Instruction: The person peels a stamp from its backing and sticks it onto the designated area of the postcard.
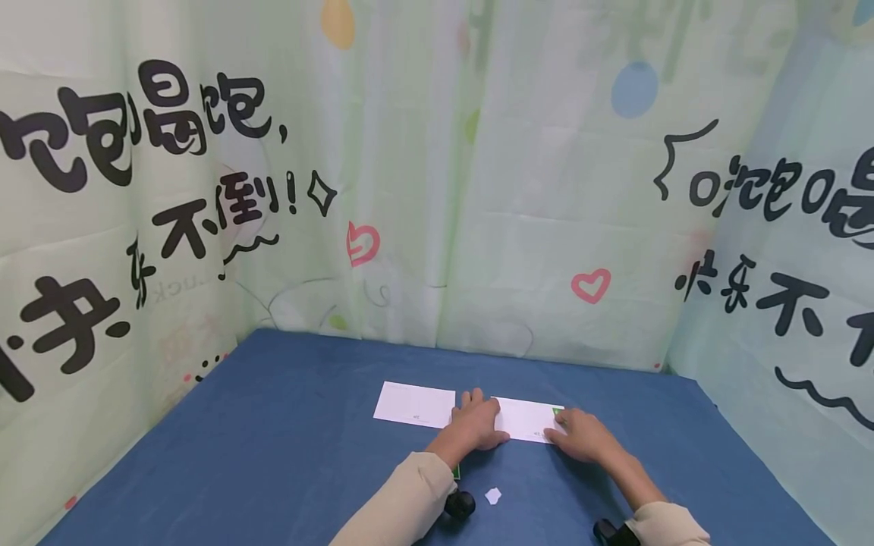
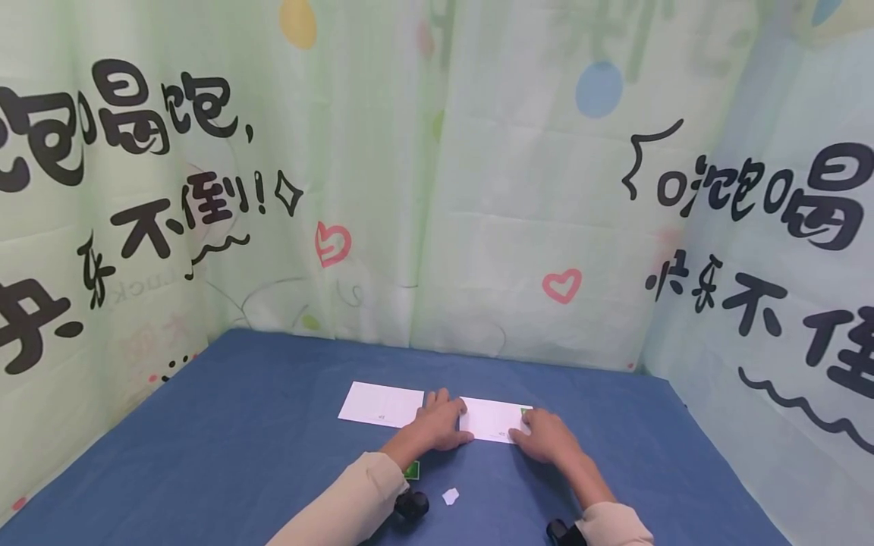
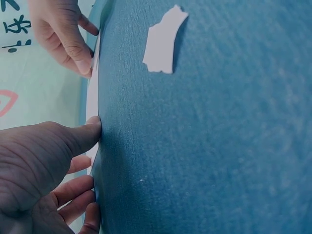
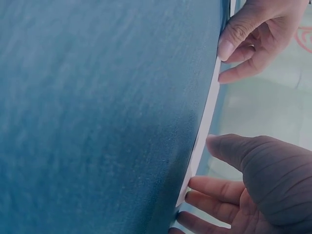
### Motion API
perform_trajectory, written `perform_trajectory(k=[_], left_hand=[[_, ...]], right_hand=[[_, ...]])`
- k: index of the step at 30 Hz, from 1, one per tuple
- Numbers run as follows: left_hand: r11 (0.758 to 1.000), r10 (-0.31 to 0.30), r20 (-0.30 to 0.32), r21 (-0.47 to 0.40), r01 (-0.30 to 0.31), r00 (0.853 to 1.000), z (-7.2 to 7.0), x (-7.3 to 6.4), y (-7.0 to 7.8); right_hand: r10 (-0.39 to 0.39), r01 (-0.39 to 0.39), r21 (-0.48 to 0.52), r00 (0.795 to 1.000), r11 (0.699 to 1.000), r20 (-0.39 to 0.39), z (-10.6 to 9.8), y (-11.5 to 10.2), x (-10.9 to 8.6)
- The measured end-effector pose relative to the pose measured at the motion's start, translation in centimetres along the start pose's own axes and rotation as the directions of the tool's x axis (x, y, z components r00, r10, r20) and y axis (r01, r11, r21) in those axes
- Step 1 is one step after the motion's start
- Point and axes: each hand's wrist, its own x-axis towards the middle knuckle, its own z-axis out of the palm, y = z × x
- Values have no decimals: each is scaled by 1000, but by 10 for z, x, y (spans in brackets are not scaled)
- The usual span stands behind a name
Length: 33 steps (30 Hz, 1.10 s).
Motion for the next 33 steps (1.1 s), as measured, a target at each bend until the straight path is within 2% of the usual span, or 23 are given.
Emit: perform_trajectory(k=[20,25,30,33], left_hand=[[1000,1,-10,-17,-2,1000,0,-1,0],[999,-5,-11,-45,4,1000,1,-1,-3],[997,-9,-29,-76,7,1000,3,0,-5],[996,-7,-40,-94,3,999,3,1,-6]], right_hand=[[-10,10,16,1000,1000,-20,2,5,0],[-18,26,104,997,994,-73,3,8,-2],[44,-22,182,992,983,-120,4,11,-4],[92,-53,253,986,966,-141,4,12,-5]])
